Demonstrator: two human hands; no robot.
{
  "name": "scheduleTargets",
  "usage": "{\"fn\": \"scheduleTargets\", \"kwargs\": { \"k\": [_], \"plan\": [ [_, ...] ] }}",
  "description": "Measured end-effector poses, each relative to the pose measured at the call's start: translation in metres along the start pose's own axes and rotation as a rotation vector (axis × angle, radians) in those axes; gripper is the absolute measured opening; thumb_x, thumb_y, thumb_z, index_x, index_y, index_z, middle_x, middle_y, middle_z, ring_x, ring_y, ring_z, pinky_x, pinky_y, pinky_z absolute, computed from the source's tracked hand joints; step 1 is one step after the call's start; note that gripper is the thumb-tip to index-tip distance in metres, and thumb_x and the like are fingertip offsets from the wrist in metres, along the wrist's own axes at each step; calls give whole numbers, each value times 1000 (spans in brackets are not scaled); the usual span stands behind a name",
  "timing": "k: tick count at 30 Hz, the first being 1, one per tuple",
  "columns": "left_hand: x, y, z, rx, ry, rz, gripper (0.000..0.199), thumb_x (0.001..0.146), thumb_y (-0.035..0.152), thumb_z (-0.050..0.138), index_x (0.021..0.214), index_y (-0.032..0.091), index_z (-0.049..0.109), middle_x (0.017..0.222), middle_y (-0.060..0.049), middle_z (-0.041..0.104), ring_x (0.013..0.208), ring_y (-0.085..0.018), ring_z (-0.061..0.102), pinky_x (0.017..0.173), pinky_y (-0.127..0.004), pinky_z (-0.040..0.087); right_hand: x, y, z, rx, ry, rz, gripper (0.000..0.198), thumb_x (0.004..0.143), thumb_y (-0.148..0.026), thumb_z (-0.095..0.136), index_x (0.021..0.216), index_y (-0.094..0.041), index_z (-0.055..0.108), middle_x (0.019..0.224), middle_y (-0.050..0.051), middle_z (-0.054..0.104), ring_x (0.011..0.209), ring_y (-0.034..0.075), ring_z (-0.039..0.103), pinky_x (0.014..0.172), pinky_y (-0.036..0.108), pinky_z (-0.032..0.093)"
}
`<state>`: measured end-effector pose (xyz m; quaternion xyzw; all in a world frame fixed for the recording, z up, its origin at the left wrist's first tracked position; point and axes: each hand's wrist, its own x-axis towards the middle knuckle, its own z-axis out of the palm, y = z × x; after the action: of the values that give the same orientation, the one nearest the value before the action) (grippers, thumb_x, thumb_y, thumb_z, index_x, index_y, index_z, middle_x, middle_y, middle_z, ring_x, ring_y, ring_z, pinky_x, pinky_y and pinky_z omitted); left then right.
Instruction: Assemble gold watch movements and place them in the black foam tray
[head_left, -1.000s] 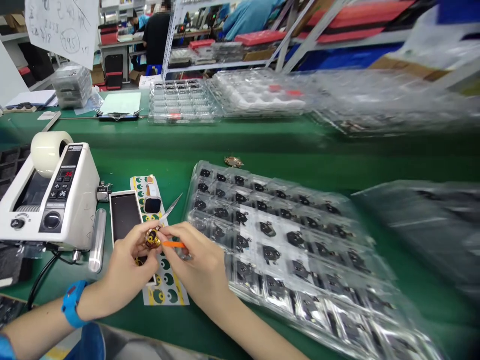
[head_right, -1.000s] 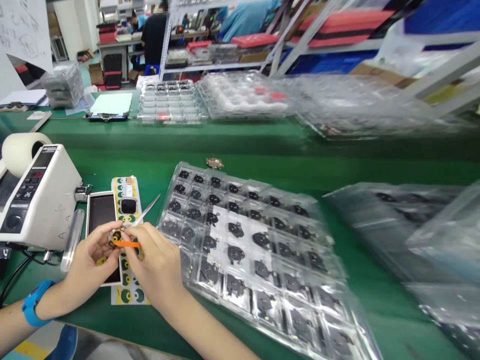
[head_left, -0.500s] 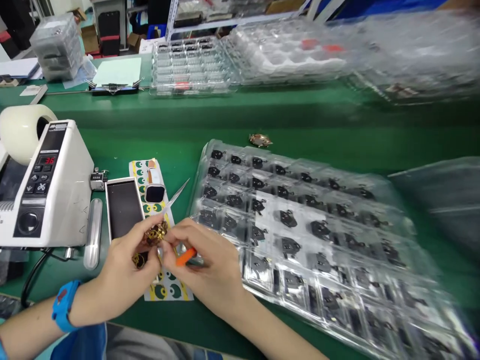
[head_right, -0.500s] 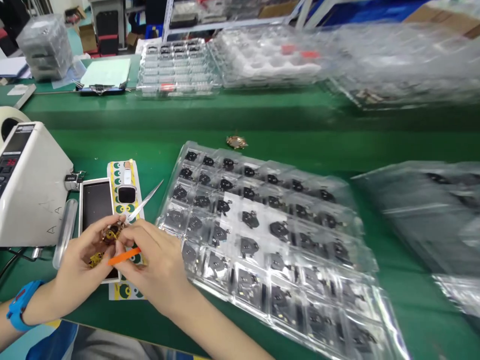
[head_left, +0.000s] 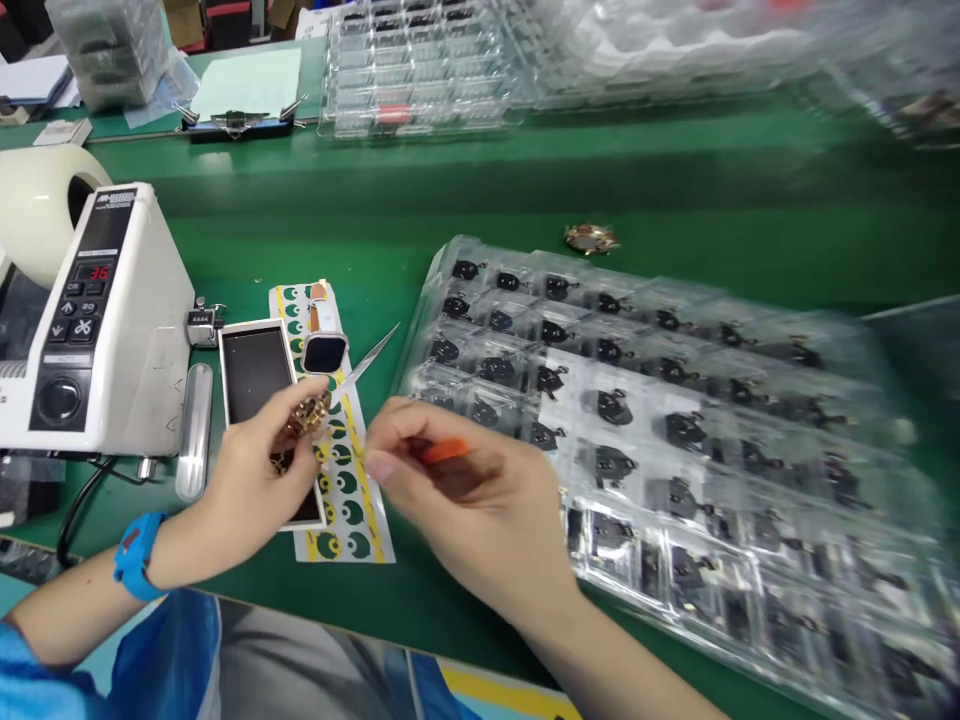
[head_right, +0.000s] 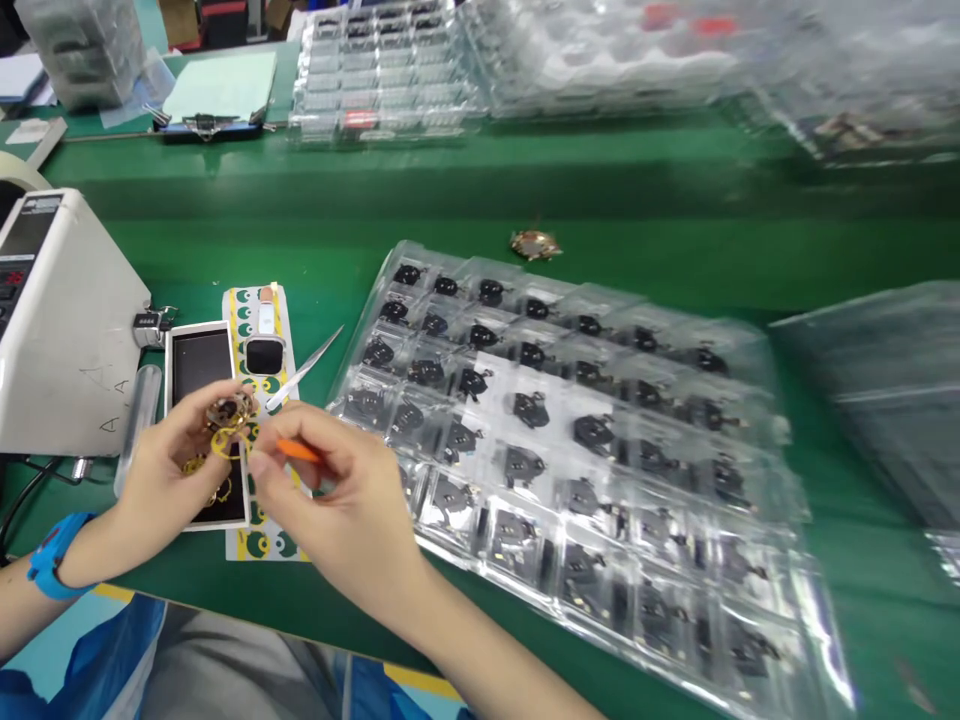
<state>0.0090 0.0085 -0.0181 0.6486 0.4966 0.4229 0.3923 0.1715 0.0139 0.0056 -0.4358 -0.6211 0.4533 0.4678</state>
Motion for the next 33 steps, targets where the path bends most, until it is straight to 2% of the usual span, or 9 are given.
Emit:
{"fn": "scheduleTargets", "kwargs": {
  "k": [3,6,10,18,22,25,28,30,33],
  "plan": [
    [6,4,-7,-205,128,-25,40,83,4,53,120,18,58,115,-7,71,107,-19,68,89,-27,59,-3,1,-2,-105,4,-100,16,83,-12,53,71,-21,53,58,-4,50,50,10,42,45,23,32],
    [12,9,-16,-285,274,44,38,81,4,59,116,18,58,114,-6,71,109,-21,68,92,-30,58,-7,13,5,-395,-178,-282,17,86,-9,47,75,-19,57,65,0,58,55,12,51,49,24,36],
    [15,8,-20,-270,303,45,38,80,5,62,116,18,59,116,-7,69,110,-22,68,94,-33,58,-12,34,19,-789,-263,-486,21,84,-5,44,78,-14,62,73,6,65,65,19,59,53,29,40],
    [16,1,-22,-257,309,36,39,78,10,65,116,15,59,115,-9,70,108,-23,68,96,-36,57,-17,33,28,-838,-180,-569,21,90,-12,49,73,-16,59,68,3,62,62,16,57,57,26,41],
    [16,2,-23,-266,334,31,39,77,12,68,116,14,60,114,-11,70,108,-24,68,96,-36,57,1,18,-10,-927,-58,-523,26,94,-15,44,79,-16,64,71,4,63,64,15,58,58,25,40],
    [15,4,-24,-329,330,-4,40,76,15,70,114,13,60,110,-11,72,106,-25,69,96,-38,57,28,10,-66,-1177,11,-293,24,88,-13,47,94,-17,69,87,7,68,76,19,63,56,27,36],
    [12,6,-25,-341,321,6,40,77,17,70,115,13,60,112,-12,72,107,-25,69,96,-38,57,50,12,-119,-1376,-170,-53,20,86,-15,52,87,-16,72,88,8,69,74,22,64,53,28,33],
    [10,7,-26,-304,327,8,41,77,17,69,117,13,59,113,-12,72,108,-26,69,96,-37,57,56,18,-140,-1392,-297,-30,18,82,-12,57,86,-18,74,85,5,70,71,20,64,54,27,33],
    [8,5,-27,-238,332,-52,42,78,19,68,118,13,59,117,-13,70,110,-26,68,98,-38,55,56,28,-151,-1368,-424,-57,24,81,-10,60,97,-21,74,92,4,70,72,18,65,57,26,37]
  ]
}}
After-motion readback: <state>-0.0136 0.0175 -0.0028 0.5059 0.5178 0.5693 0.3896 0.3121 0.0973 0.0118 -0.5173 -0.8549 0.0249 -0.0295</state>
